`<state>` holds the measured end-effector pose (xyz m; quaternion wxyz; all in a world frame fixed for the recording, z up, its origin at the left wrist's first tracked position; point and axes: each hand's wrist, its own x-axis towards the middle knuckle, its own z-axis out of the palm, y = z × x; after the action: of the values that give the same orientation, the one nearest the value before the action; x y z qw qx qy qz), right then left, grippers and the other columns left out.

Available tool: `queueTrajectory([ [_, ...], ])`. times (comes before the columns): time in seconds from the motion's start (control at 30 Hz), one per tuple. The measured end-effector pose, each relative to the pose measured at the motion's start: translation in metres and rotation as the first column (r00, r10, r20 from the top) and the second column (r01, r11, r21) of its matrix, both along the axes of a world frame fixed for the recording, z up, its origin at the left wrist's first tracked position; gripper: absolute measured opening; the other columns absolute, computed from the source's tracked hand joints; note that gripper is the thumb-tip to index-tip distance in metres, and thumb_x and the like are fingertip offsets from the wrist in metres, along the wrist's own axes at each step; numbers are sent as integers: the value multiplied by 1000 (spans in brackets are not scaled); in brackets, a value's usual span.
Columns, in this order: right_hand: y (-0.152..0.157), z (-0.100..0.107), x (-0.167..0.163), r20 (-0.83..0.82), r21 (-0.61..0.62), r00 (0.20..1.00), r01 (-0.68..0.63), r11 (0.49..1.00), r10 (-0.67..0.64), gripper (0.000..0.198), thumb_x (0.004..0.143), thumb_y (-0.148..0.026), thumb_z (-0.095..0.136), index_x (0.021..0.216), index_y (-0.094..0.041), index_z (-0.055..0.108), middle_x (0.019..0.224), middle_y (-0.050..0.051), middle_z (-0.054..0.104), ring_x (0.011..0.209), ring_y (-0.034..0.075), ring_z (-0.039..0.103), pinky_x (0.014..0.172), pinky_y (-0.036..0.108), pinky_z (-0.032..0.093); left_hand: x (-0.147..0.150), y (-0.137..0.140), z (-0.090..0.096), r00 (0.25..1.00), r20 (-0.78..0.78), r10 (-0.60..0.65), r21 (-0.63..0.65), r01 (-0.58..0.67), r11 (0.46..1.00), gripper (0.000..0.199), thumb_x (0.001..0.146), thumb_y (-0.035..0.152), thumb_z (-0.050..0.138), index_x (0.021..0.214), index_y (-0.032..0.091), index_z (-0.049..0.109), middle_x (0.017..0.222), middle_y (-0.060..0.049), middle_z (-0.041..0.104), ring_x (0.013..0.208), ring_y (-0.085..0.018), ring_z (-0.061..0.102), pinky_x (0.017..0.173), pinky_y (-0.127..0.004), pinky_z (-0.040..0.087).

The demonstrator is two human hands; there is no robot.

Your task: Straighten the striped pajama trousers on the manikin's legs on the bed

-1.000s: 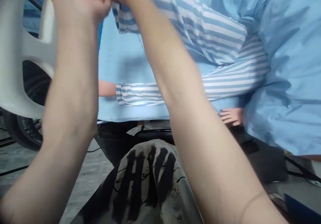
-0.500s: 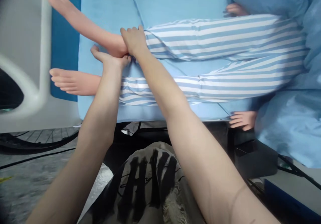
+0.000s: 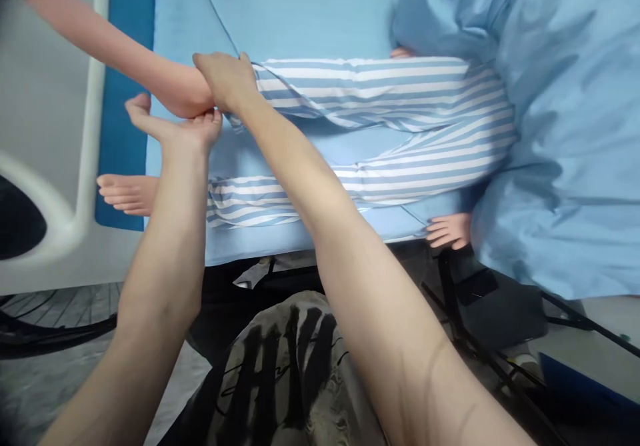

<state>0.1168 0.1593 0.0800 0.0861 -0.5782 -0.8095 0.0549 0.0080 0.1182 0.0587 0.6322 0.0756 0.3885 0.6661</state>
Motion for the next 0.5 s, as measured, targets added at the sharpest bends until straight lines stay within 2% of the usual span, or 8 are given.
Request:
queueTrajectory([
  [0.07, 0, 32, 10, -27, 14, 1000, 2, 1000, -1, 35, 82, -16, 66, 113, -8, 52, 123, 7, 66, 124, 24, 59, 111, 48, 38, 14, -3, 34, 997, 63, -44, -27, 45, 999, 27, 99, 39, 26, 105, 19, 44, 99, -6, 55, 104, -12, 58, 85, -28, 56],
  [0.1, 0, 48, 15, -47, 20, 999, 4, 1000, -3, 38, 80, -15, 67, 114, -9, 52, 124, 6, 66, 125, 25, 58, 110, 49, 39, 22, -4, 51, 998, 46, -44, -29, 45, 999, 18, 97, 32, 30, 101, 19, 43, 96, -5, 53, 97, -11, 58, 83, -26, 55],
  [0.17, -1, 82, 28, -96, 43, 995, 8, 999, -4, 46, 75, -14, 68, 118, -11, 51, 125, 3, 64, 126, 26, 56, 110, 49, 41, 37, -4, 84, 998, -55, -26, 15, 27, 1000, 7, 91, 20, 37, 95, 19, 41, 89, -3, 46, 84, -10, 56, 80, -24, 54],
  [0.23, -2, 114, 42, -143, 70, 990, 0, 998, 10, 52, 71, -13, 68, 119, -12, 51, 125, 0, 63, 126, 24, 55, 110, 48, 40, 51, -4, 115, 991, -124, -44, 84, 54, 995, 8, 87, 15, 38, 94, 17, 42, 86, -2, 42, 79, -9, 56, 77, -24, 54],
  [0.27, -2, 128, 49, -169, 85, 986, -3, 996, 17, 52, 69, -14, 67, 118, -12, 50, 124, -1, 62, 125, 23, 55, 111, 46, 40, 58, -4, 130, 987, -144, -65, 127, 84, 988, 10, 87, 16, 38, 96, 15, 43, 88, -2, 42, 81, -10, 59, 78, -24, 54],
  [0.33, -4, 156, 64, -227, 109, 973, -4, 994, 29, 46, 68, -17, 67, 109, -12, 46, 121, -2, 60, 122, 19, 55, 111, 41, 40, 71, -4, 158, 979, -175, -105, 194, 138, 971, 18, 93, 20, 36, 105, 11, 45, 96, -3, 46, 99, -13, 64, 86, -25, 54],
  [0.43, -9, 192, 86, -300, 158, 952, -5, 987, 53, 38, 64, -24, 64, 83, -18, 32, 115, -4, 55, 121, 15, 52, 107, 30, 41, 88, -4, 191, 965, -220, -140, 274, 199, 941, 30, 103, 29, 28, 119, 8, 42, 118, -5, 50, 126, -18, 57, 99, -28, 51],
  [0.5, -10, 211, 99, -342, 183, 937, -7, 983, 71, 42, 63, -26, 61, 76, -23, 21, 111, -6, 51, 122, 14, 51, 102, 22, 41, 97, 0, 207, 935, -332, -127, 343, 245, 907, 36, 107, 34, 25, 126, 7, 38, 125, -6, 52, 124, -18, 59, 99, -30, 52],
])
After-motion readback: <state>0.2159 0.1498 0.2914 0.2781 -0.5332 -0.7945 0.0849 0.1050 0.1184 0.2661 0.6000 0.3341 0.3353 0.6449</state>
